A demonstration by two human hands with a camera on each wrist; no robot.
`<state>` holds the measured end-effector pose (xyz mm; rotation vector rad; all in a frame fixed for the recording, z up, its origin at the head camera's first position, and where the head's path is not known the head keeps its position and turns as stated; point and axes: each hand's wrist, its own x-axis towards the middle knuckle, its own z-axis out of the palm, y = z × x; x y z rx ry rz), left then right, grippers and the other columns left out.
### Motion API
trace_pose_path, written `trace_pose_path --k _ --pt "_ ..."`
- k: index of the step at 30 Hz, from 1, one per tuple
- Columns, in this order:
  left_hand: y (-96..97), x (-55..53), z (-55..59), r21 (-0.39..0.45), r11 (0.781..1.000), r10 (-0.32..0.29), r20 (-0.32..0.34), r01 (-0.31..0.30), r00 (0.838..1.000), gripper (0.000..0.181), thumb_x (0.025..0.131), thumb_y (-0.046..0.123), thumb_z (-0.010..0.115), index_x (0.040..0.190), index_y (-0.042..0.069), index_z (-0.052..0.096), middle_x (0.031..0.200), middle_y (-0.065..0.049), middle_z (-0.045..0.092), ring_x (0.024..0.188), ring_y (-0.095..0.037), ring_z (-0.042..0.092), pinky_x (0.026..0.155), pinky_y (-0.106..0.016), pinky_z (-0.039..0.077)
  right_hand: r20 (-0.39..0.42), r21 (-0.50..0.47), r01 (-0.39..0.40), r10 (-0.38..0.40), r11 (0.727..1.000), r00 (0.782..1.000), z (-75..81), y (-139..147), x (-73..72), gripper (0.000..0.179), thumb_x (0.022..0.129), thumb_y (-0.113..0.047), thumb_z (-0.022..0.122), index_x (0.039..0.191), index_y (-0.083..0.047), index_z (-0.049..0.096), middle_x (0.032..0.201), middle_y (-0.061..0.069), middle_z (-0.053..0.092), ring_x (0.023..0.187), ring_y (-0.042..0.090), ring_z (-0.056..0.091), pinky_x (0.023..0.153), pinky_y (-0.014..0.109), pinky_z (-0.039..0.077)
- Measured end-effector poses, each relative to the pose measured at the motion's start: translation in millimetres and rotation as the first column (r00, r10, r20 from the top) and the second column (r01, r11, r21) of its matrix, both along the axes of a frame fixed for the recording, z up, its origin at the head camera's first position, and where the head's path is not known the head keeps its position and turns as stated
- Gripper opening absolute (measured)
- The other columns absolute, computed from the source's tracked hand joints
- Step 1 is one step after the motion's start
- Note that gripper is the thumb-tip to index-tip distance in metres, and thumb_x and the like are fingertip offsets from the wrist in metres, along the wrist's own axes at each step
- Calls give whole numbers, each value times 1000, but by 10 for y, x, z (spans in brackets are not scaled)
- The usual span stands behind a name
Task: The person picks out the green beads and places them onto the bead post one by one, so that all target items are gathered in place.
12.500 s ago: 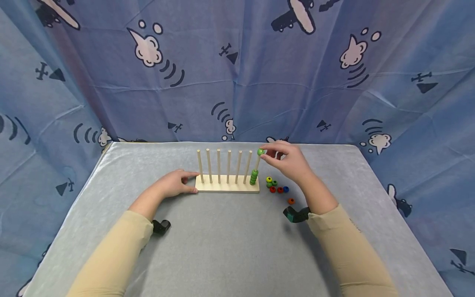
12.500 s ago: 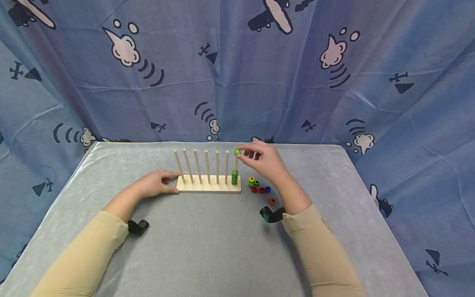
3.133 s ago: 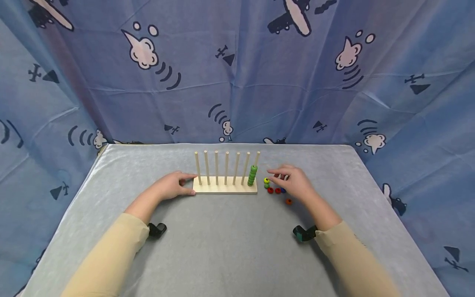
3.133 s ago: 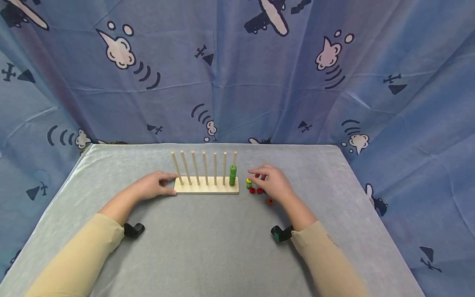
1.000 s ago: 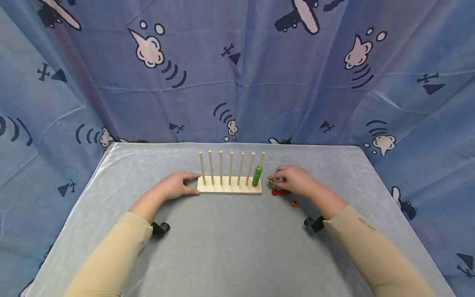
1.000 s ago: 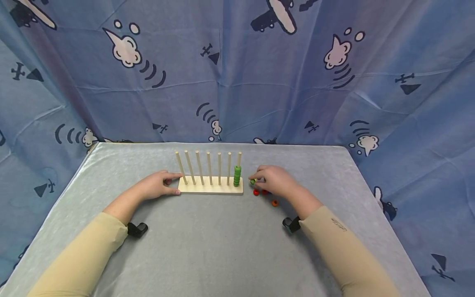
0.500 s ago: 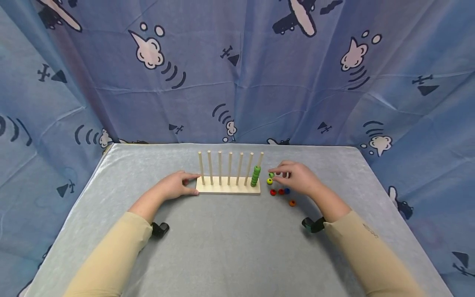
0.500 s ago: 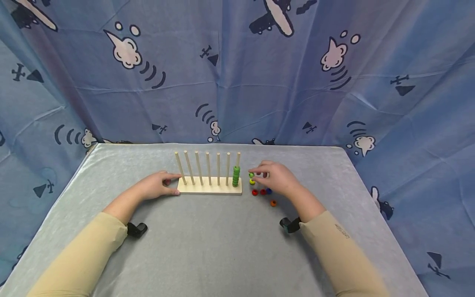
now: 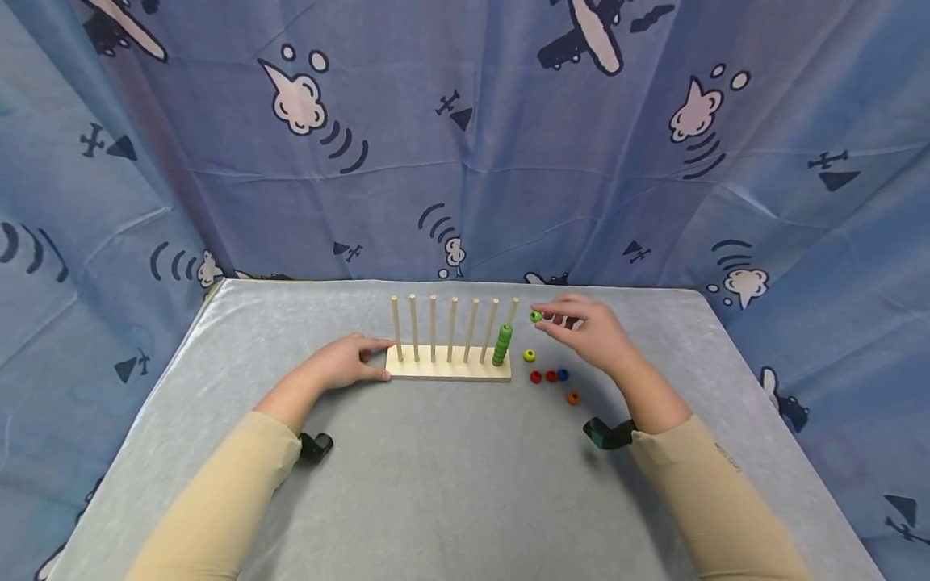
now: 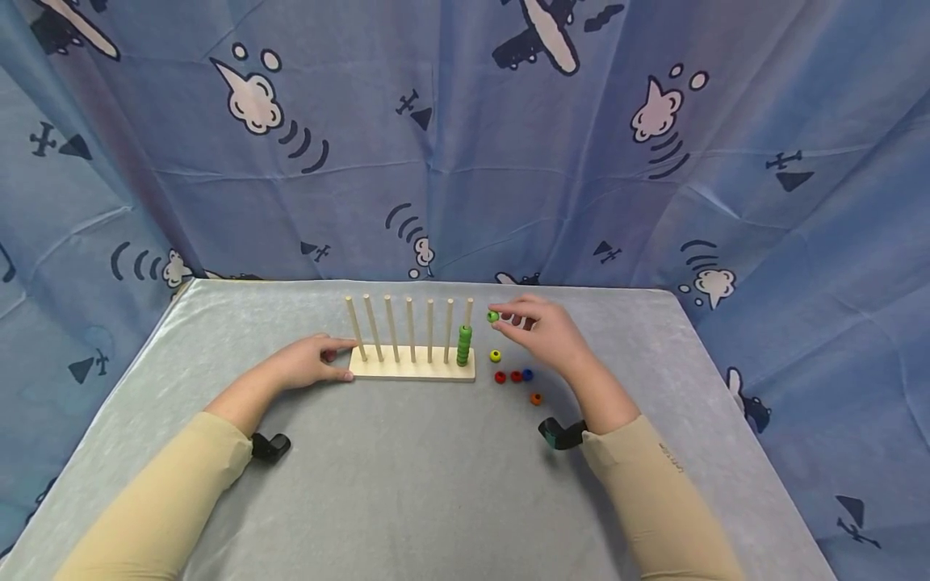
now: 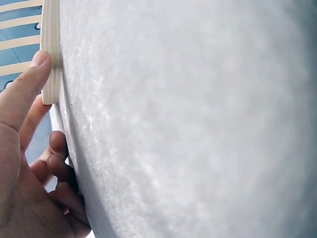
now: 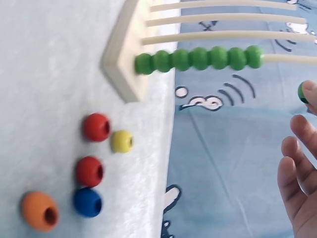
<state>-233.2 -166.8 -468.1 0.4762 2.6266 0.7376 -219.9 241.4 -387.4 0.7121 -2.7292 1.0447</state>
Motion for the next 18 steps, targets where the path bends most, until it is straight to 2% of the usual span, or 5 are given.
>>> trace_pose_path --k 10,18 --pt "2 13 -6 1 1000 9 9 -9 1000 70 85 46 77 146 24 53 96 -6 48 85 -21 45 75 -39 37 -56 -157 -17 8 987 998 206 -145 18 28 91 -10 73 119 -11 74 99 3 65 84 11 55 71 22 47" --pt "1 5 4 5 1000 12 13 -12 1000 70 84 46 77 146 25 53 95 -6 47 84 -21 45 75 -39 37 -25 -219 -28 23 975 999 192 -303 7 28 91 -13 74 119 -13 75 99 2 65 84 13 56 72 22 48"
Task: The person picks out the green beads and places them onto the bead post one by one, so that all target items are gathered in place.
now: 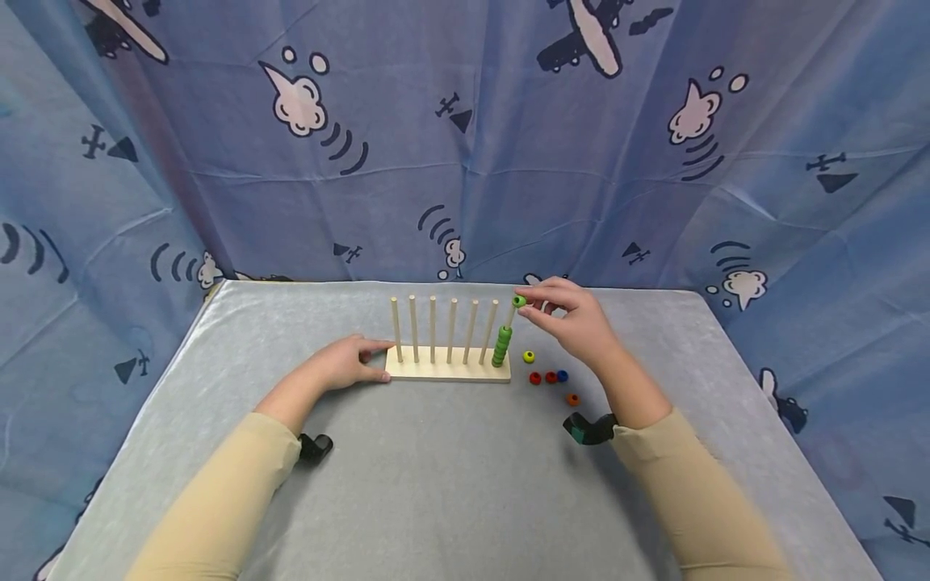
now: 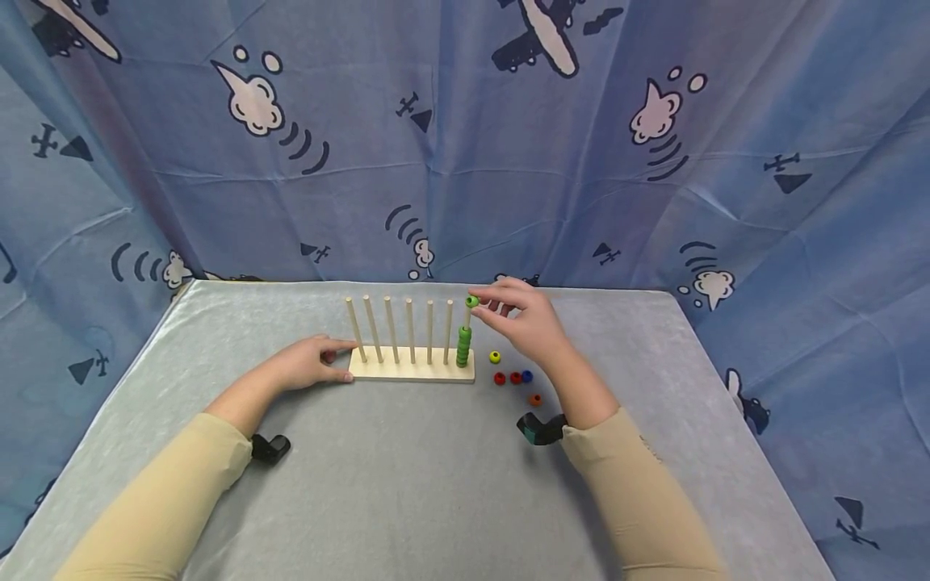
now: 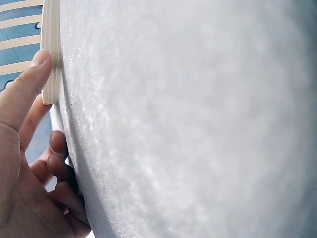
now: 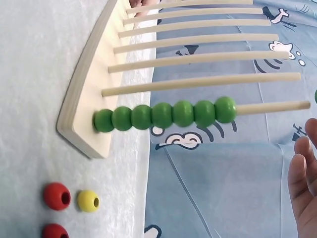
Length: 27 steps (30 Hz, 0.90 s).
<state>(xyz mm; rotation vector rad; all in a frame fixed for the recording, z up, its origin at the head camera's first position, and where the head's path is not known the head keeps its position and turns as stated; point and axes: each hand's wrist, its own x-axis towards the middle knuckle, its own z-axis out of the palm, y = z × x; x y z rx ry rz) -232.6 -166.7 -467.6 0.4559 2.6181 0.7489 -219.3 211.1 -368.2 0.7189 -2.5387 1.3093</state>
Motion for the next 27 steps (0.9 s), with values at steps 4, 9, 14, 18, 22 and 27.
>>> trace_pose_path --k 4,9,14,18,22,27 --pt "-5 -8 -3 3 1000 -6 -2 6 1000 70 85 46 77 146 24 52 95 -6 48 84 -21 45 74 -38 36 3 -6 -5 5 1000 1000 -21 -43 -12 28 91 -14 74 119 -13 75 99 2 64 84 13 56 72 22 48" --pt "-8 -8 -2 -2 1000 0 3 0 1000 69 85 46 77 146 24 53 95 -6 48 84 -21 45 74 -39 36 3 -21 -12 12 1000 1000 -54 -74 -40 28 91 -13 74 119 -11 74 100 2 65 87 13 57 73 23 49" --pt "0 -6 -5 -13 1000 5 10 -5 1000 70 84 47 77 146 26 52 96 -6 48 84 -21 45 74 -39 36 15 -30 -1 1 1000 1000 -101 -85 -67 29 92 -15 73 121 -11 74 102 4 65 90 14 56 74 23 49" --pt "7 -8 -3 -15 1000 -6 -3 6 1000 70 85 47 77 146 24 53 93 -6 47 82 -20 43 72 -38 35 30 -55 9 -8 998 1000 -140 -93 -81 29 93 -18 72 122 -11 73 105 4 65 90 14 57 75 24 49" --pt "3 -11 -10 -18 1000 -12 -14 12 1000 69 85 46 77 146 23 53 91 -6 47 80 -19 43 71 -37 34 34 -84 19 -16 996 999 -178 -100 -89 30 94 -19 71 122 -10 72 107 4 66 91 14 57 76 26 50" --pt "2 -2 1 -13 1000 -10 -16 10 1000 69 85 45 77 145 22 54 90 -6 47 79 -19 43 70 -37 34 48 -120 46 -41 992 998 -222 -108 -92 32 94 -18 70 123 -6 71 108 6 66 95 12 57 78 24 49"
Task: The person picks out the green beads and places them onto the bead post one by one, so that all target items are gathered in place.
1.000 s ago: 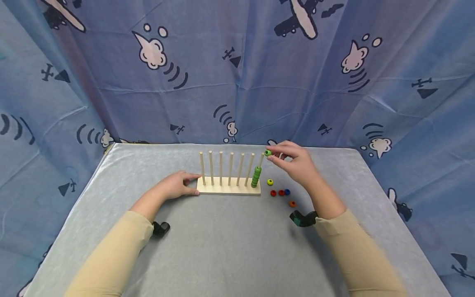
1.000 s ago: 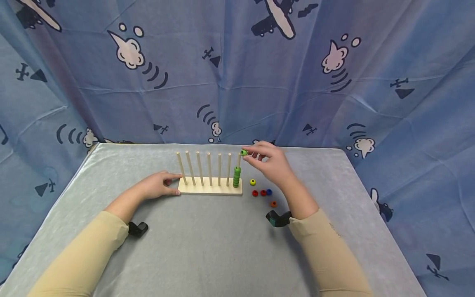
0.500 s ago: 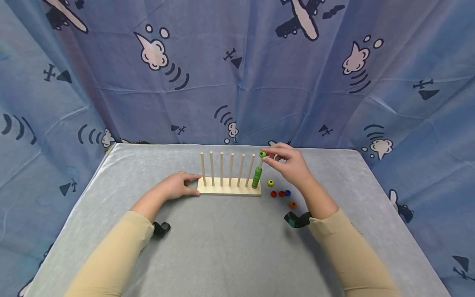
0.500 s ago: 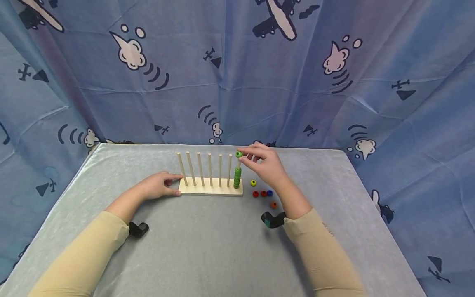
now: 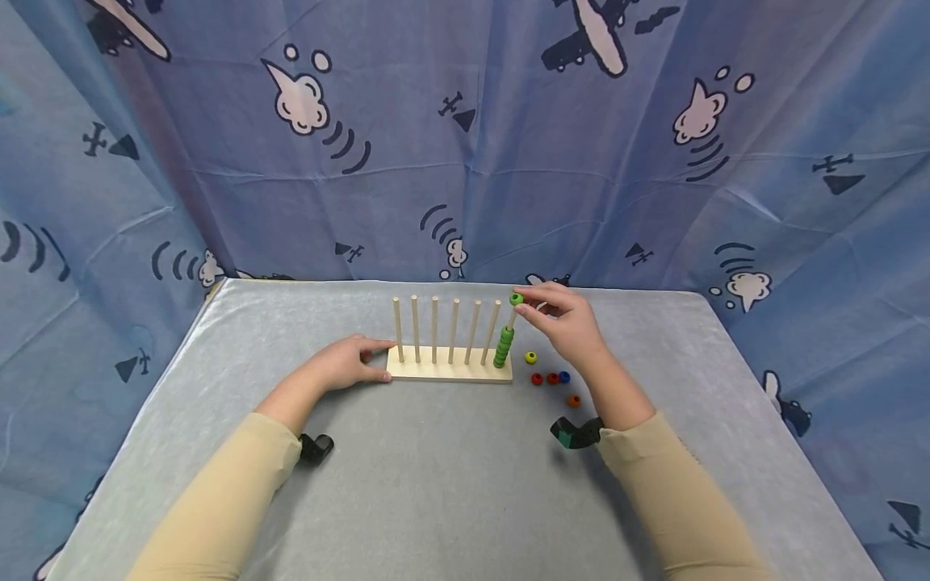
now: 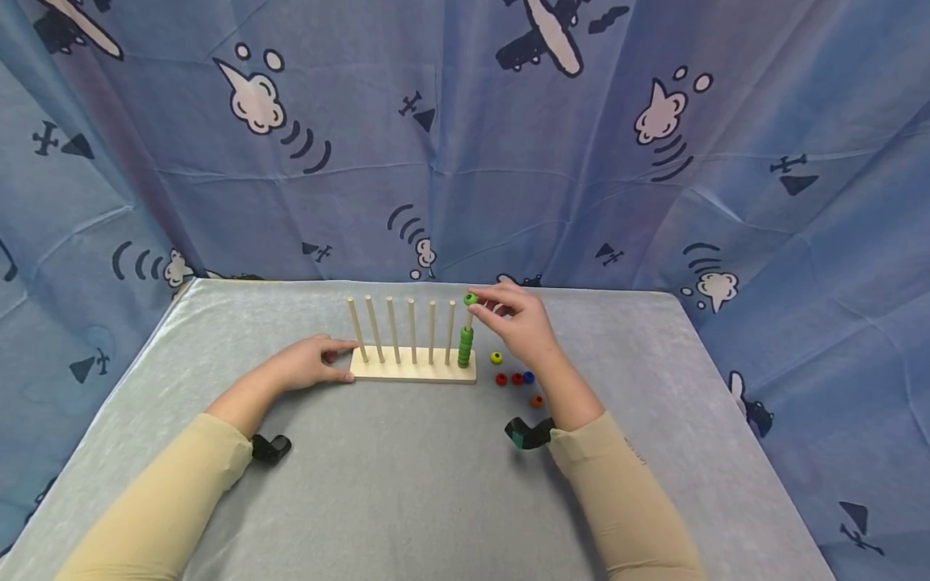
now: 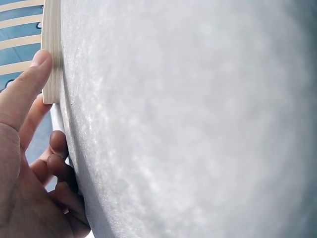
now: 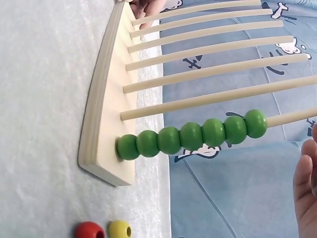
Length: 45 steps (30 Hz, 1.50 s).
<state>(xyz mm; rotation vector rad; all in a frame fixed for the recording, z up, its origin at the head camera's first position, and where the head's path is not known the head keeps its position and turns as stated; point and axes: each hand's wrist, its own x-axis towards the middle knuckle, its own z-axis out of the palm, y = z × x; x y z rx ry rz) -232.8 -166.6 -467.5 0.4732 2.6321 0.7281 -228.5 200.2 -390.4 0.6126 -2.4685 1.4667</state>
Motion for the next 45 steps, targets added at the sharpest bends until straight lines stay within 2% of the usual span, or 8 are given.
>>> trace_pose_path --k 6,14,16,22,24,31,37,45 --pt "1 5 12 -1 1000 -1 0 1 1000 69 85 45 77 146 22 53 93 -6 48 82 -20 44 72 -38 34 54 -32 36 -34 999 998 -1 -10 29 29 93 -10 70 121 -4 71 110 11 66 94 8 57 78 22 48" --pt "-4 2 -11 2 1000 6 6 -6 1000 68 85 45 77 145 24 54 93 -5 47 83 -20 44 73 -38 35 70 -6 36 -36 999 997 216 -110 222 26 93 -4 69 117 6 70 109 18 65 90 -1 54 78 25 49" --pt "-2 5 -11 1 1000 8 6 -8 1000 69 85 45 77 145 24 54 92 -5 47 83 -20 44 73 -38 35 77 -7 32 -32 999 997 166 -93 200 26 93 -4 69 116 6 71 110 19 65 88 1 55 77 24 48" --pt "11 15 -5 -1 1000 16 14 -16 1000 69 84 45 77 146 25 53 94 -5 47 83 -21 44 73 -39 35 109 -10 27 -26 1000 994 -143 12 47 27 92 -5 70 118 4 71 113 18 65 87 9 56 73 18 47" --pt "13 13 -9 0 1000 18 15 -18 1000 69 85 45 77 146 25 53 94 -6 47 83 -21 44 73 -39 35 112 -9 25 -24 1000 993 -199 29 31 27 92 -8 71 117 4 71 111 17 66 88 10 56 74 19 47" --pt "14 7 -13 9 1000 14 4 -14 1000 69 84 44 78 145 24 54 92 -5 47 82 -20 44 72 -38 34 126 10 10 -11 1000 992 -302 61 18 28 91 -15 74 115 -1 74 106 12 67 92 13 57 76 24 49" --pt "6 4 -13 6 1000 11 7 -11 1000 69 84 45 78 146 24 53 92 -5 47 82 -20 44 73 -38 34 132 47 -5 -1 999 991 -374 74 7 27 91 -16 74 114 -2 74 107 9 67 91 16 59 75 24 49" --pt "12 18 15 4 1000 11 12 -11 1000 69 85 45 77 146 24 53 93 -5 48 84 -20 44 74 -38 35 171 89 -9 -7 996 985 -404 86 1 35 91 -23 74 122 -6 72 110 7 67 94 19 59 79 28 50"
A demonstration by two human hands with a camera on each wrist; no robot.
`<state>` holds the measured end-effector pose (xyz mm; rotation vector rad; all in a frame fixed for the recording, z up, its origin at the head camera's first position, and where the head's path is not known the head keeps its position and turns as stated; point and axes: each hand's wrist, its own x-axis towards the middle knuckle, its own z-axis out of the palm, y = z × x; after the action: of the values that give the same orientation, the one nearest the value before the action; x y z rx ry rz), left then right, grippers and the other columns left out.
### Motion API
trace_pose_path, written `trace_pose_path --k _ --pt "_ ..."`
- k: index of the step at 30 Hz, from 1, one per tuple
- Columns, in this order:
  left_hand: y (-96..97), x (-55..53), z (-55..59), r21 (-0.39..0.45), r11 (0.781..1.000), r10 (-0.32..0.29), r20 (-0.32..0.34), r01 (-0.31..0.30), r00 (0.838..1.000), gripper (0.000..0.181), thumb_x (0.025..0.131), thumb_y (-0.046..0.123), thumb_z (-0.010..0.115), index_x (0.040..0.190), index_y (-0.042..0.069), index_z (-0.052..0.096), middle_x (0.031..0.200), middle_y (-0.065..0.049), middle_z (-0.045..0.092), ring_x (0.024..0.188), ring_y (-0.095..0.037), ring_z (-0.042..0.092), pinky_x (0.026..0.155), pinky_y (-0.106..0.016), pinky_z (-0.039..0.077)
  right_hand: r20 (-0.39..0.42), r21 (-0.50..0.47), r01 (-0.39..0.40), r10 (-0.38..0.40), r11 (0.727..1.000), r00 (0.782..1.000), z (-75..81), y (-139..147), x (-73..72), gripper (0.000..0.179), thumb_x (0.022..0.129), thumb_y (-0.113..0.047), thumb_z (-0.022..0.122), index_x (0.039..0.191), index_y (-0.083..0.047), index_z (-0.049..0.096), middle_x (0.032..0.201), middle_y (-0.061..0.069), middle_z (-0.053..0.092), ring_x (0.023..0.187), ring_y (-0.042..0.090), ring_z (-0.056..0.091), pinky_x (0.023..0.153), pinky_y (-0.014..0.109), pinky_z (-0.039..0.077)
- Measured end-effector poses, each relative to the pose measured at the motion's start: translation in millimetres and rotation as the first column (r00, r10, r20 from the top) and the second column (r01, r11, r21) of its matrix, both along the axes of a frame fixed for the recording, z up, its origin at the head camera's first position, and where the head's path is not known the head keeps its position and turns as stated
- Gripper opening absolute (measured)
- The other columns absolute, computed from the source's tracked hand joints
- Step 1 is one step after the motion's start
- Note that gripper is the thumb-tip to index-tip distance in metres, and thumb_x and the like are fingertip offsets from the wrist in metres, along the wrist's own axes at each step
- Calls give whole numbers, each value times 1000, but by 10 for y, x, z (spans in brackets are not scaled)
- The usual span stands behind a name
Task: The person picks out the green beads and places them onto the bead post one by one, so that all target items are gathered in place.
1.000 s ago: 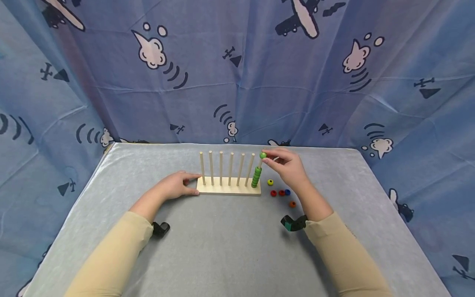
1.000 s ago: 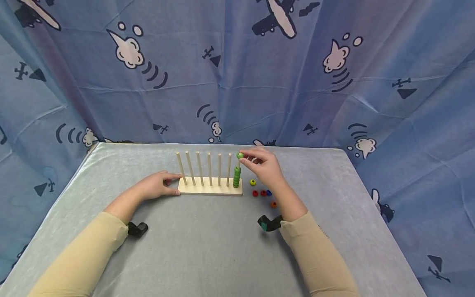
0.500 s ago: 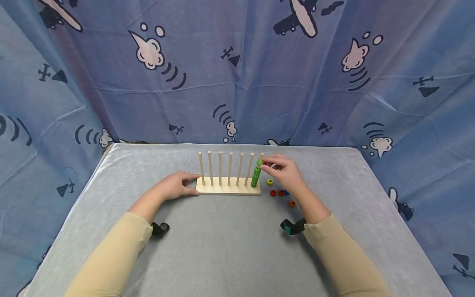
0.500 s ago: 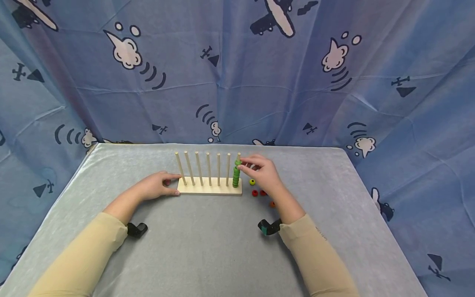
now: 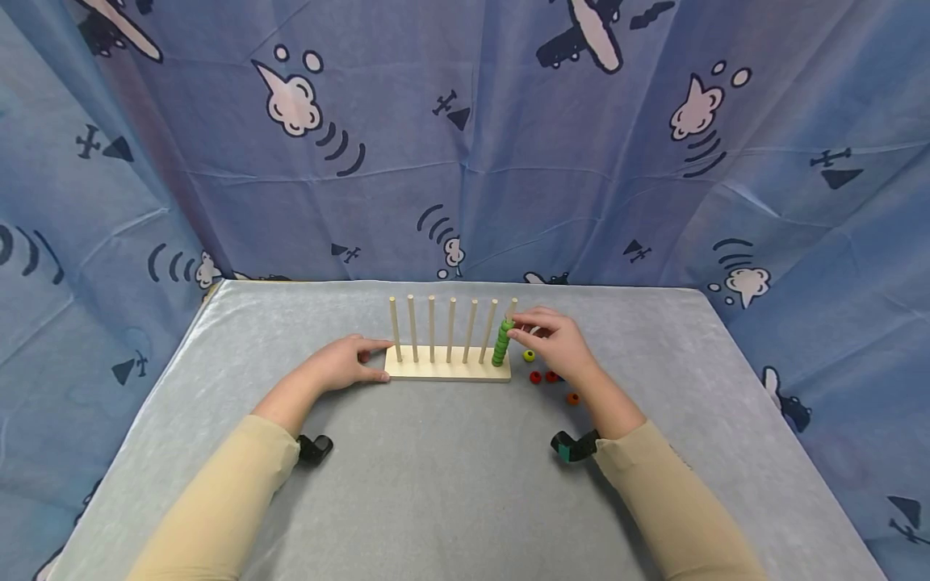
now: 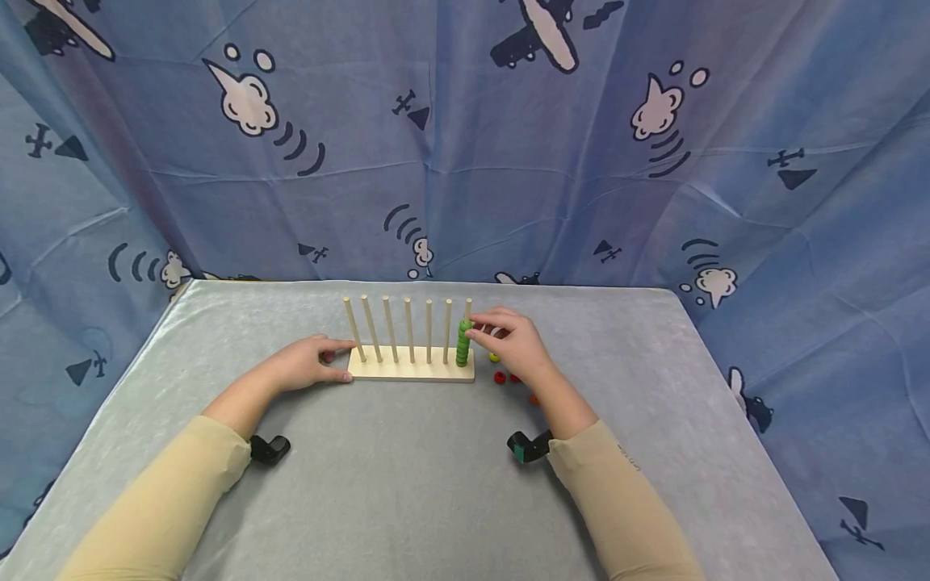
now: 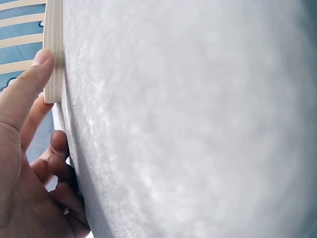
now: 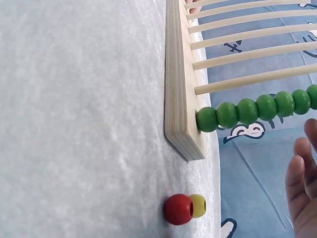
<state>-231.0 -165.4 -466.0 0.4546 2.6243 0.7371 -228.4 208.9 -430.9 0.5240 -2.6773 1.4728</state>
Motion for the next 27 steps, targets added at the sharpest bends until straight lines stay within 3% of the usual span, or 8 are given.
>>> trace_pose_path --k 8,14,17,21,24,27 --pt "17 19 10 5 1000 6 4 -6 1000 70 86 46 76 147 25 51 96 -6 48 85 -22 44 75 -40 35 52 19 -24 23 1000 998 19 81 45 46 92 -23 73 136 -11 62 112 14 65 97 23 57 85 43 48" --pt "-38 53 -19 115 993 8 22 -10 1000 71 89 40 74 151 19 46 100 -9 48 87 -22 44 75 -39 36 41 162 -54 48 985 998 28 192 129 50 95 -31 69 142 -16 57 120 11 64 103 24 59 85 44 49" --pt "-70 95 -8 176 984 7 14 -9 1000 67 94 37 70 152 14 43 109 -11 53 91 -22 48 79 -40 40 32 278 -79 73 957 997 42 288 186 55 95 -37 67 145 -18 54 129 10 60 110 26 58 88 47 50" --pt "-101 214 35 186 982 40 -22 -35 999 64 99 41 61 154 17 40 125 -12 55 106 -25 54 90 -46 43 16 430 -88 90 899 996 60 441 286 59 95 -42 66 148 -19 49 144 9 50 129 31 48 100 55 42" --pt "-117 330 81 163 985 72 -97 -55 993 63 99 45 58 154 21 39 137 -13 51 123 -33 50 101 -55 38 -20 522 -60 82 851 996 74 554 371 64 95 -46 64 151 -20 45 151 8 43 139 34 37 107 60 32" --pt "-129 447 139 85 995 65 -227 -47 972 65 98 50 56 155 25 37 147 -13 44 136 -37 39 107 -62 28 -82 599 -9 73 801 994 84 669 453 71 95 -53 61 154 -21 39 156 8 35 144 35 28 109 62 26"
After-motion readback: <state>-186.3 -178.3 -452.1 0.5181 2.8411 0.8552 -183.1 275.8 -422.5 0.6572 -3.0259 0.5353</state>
